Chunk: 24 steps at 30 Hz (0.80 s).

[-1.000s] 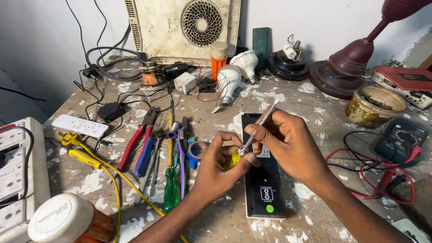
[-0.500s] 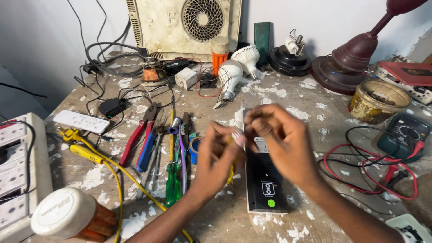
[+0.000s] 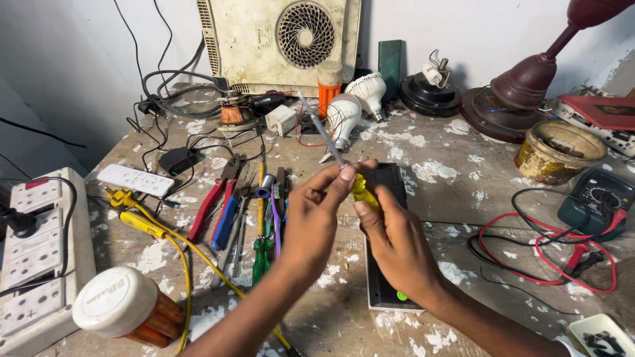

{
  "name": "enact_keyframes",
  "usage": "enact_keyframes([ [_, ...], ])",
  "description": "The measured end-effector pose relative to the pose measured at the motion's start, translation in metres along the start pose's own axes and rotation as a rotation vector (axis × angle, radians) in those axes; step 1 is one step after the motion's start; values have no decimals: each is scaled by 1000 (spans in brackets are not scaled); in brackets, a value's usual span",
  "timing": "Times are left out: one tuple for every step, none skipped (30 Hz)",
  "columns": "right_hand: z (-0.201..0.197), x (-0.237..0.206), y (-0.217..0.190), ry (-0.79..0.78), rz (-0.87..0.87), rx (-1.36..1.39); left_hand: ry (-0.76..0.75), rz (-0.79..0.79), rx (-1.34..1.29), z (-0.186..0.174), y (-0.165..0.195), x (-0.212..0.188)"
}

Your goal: The person unscrews screws from the back of a black electronic device on a cluttered workbench using a yellow-handled screwdriver, repositioning the device between screws. Earlier they handle a bowl of small parts, a toothbrush, and assorted hand tools while sorting items on the bench.

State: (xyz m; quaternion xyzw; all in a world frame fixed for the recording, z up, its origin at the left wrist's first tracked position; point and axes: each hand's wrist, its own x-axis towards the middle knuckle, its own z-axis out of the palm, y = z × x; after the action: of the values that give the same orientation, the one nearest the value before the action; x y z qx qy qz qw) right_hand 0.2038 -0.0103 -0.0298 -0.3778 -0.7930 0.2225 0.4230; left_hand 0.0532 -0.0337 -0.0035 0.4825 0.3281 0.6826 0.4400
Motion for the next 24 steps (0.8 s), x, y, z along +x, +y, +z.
enact_keyframes([
  [-1, 1, 1, -44, 77, 90, -54, -13, -15, -2, 3, 2],
  [-3, 2, 2, -89, 151, 180, -72, -15, 6, -4, 6, 3],
  [-4, 2, 3, -135, 226, 270, -90, -18, 27, -6, 8, 3],
  [-5, 4, 5, -199, 280, 428, -109, -21, 47, -8, 10, 3],
  [-7, 6, 6, -261, 334, 587, -125, -25, 26, -9, 12, 3],
  [-9, 8, 7, -324, 388, 745, -141, -29, 3, -10, 12, 4],
  [-11, 8, 8, -370, 408, 800, -155, -35, -19, -11, 12, 3],
  [-13, 8, 9, -419, 429, 856, -158, -53, -46, -12, 12, 3],
  [-15, 10, 9, -468, 446, 912, -162, -70, -73, -13, 11, 4],
  [-17, 12, 10, -513, 431, 948, -165, -88, -99, -14, 10, 5],
  [-20, 15, 9, -559, 417, 985, -168, -76, -38, -16, 9, 5],
  [-23, 19, 9, -603, 402, 1021, -173, -63, 23, -18, 7, 7],
  [-27, 23, 8, -587, 449, 983, -178, -51, 82, -20, 6, 9],
  [-32, 26, 7, -572, 499, 946, -174, -14, 66, -22, 4, 10],
  [-37, 30, 6, -559, 545, 911, -170, 24, 53, -24, 3, 11],
  [-44, 37, 5, -553, 464, 746, -169, 66, 40, -26, 1, 14],
  [-53, 43, 4, -545, 386, 580, -148, 44, -100, -27, 0, 17],
  [-59, 46, 4, -535, 309, 416, -125, 20, -241, -28, -2, 19],
  [-64, 48, 3, -530, 308, 442, -106, -1, -380, -28, -3, 22],
  [-69, 49, 3, -524, 307, 464, -99, 3, -385, -27, -6, 23],
  [-72, 48, 3, -519, 308, 489, -89, 5, -388, -26, -8, 22],
  [-72, 47, 2, -497, 321, 492, -79, 6, -388, -26, -10, 22],
  [-71, 44, 2, -476, 335, 496, -70, 13, -381, -25, -11, 23],
  [-68, 40, 2, -459, 351, 499, -57, 20, -374, -25, -12, 24],
])
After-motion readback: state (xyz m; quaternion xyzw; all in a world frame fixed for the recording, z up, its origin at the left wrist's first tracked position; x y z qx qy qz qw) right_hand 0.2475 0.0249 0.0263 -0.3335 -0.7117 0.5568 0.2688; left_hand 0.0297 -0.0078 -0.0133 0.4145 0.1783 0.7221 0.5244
